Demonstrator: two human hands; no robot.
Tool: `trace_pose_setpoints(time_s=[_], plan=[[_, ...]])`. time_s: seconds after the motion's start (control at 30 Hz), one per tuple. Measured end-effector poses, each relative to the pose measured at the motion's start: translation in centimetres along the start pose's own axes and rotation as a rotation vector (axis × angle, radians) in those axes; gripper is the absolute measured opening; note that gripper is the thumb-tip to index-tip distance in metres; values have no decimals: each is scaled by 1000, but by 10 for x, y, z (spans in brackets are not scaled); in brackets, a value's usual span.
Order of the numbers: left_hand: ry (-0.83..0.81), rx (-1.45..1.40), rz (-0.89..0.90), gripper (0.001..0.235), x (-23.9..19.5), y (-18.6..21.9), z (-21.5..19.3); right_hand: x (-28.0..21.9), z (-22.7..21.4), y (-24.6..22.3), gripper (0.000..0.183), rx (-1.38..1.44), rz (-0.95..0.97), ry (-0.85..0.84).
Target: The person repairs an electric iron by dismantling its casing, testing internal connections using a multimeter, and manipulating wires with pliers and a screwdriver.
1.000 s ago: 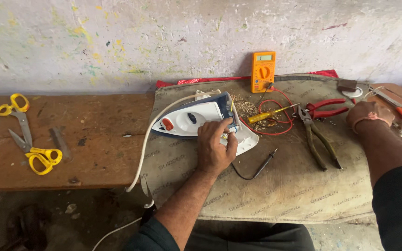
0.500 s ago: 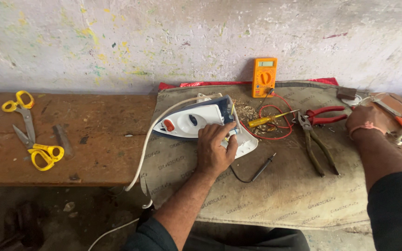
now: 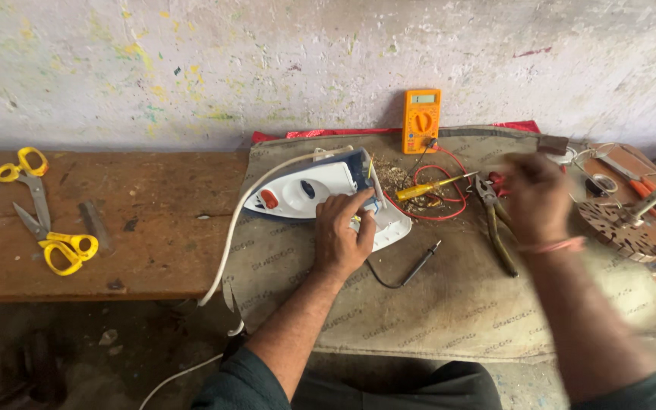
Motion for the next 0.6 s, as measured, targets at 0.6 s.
trace_pose_setpoints(time_s=[0.6], plan=[[-43,-26,-53,34,1,5,-1,-79,114,-101,10,-117,-407,71]])
Point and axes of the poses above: each hand's wrist, its own x-axis towards the middle knuckle, its own z-axis out of the palm, y = z × x, the point moved 2 cm from there along x, towards the middle knuckle, and after that the axes turned 10 degrees about -x, right-handed, at the moved point
